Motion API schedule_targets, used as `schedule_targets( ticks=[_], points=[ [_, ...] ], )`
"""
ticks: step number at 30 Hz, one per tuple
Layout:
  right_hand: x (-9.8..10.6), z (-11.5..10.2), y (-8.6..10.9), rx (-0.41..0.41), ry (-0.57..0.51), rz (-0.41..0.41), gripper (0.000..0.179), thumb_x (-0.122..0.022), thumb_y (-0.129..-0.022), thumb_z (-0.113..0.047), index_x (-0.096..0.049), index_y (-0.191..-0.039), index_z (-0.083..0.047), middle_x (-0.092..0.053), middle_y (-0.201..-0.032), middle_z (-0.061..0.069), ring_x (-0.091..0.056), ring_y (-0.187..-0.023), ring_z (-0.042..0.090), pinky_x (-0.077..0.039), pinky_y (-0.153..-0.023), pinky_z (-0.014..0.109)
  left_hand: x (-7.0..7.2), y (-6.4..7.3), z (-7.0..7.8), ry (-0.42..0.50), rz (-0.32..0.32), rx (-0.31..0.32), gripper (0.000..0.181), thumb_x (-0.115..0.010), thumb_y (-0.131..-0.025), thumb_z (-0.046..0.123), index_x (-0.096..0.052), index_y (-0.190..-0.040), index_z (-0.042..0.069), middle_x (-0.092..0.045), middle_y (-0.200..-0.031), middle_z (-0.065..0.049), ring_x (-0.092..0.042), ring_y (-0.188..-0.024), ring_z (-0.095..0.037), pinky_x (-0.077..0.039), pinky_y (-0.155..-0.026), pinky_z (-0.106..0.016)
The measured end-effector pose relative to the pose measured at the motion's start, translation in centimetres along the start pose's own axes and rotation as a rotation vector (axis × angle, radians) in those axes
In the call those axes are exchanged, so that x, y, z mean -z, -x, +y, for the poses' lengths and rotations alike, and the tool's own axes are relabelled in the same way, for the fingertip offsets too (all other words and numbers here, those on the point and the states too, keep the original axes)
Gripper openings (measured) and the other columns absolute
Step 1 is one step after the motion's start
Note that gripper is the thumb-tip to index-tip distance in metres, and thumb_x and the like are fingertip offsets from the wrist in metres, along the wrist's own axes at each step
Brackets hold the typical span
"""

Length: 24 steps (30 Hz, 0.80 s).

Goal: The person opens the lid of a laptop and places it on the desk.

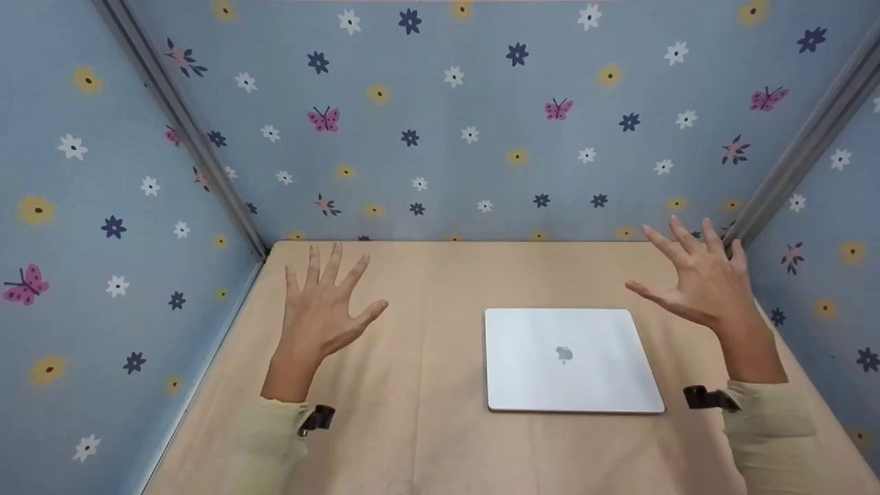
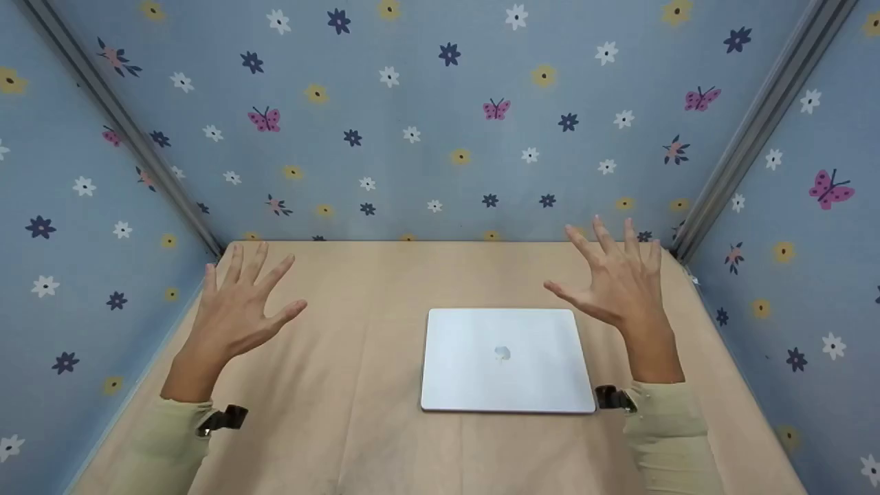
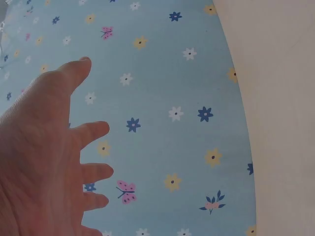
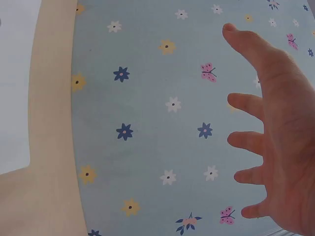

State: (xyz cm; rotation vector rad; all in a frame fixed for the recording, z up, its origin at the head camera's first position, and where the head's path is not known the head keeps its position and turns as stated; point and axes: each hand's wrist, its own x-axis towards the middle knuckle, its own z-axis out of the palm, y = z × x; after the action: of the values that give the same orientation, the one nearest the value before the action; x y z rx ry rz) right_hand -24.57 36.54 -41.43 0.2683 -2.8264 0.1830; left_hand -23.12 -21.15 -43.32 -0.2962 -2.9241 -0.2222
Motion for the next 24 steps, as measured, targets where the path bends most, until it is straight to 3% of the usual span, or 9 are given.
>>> schedule_targets(
  ticks=[8,18,24],
  points=[
    [0.1,-1.7,-0.4,0.028,0.003,-0.01,0.098,-0.075,-0.091,-0.073,-0.041,-0.175,-0.035,-0.038,-0.182,0.024,-0.026,-0.168,0.066,-0.019,-0.124,0.096,-0.6,-0.4,0.8,0.004,0.019,-0.009,0.087,-0.059,-0.103,0.072,-0.042,-0.176,0.028,-0.023,-0.189,-0.019,-0.014,-0.176,-0.053,-0.013,-0.133,-0.089],
    [-1.1,-2.4,0.3,0.119,-0.026,0.051,0.097,-0.081,-0.086,-0.069,-0.048,-0.171,-0.035,-0.046,-0.178,0.022,-0.036,-0.162,0.067,-0.025,-0.124,0.094,-2.8,-0.5,1.4,0.15,0.046,0.009,0.087,-0.061,-0.105,0.068,-0.04,-0.177,0.025,-0.027,-0.188,-0.019,-0.016,-0.177,-0.051,-0.01,-0.135,-0.088],
    [-1.6,-2.9,0.4,0.152,-0.04,0.069,0.095,-0.082,-0.086,-0.067,-0.052,-0.168,-0.031,-0.048,-0.177,0.022,-0.038,-0.162,0.066,-0.024,-0.124,0.094,-3.6,-0.6,2.4,0.184,0.051,-0.008,0.085,-0.061,-0.105,0.067,-0.041,-0.176,0.025,-0.028,-0.188,-0.018,-0.018,-0.176,-0.051,-0.012,-0.135,-0.087]
  ],
)
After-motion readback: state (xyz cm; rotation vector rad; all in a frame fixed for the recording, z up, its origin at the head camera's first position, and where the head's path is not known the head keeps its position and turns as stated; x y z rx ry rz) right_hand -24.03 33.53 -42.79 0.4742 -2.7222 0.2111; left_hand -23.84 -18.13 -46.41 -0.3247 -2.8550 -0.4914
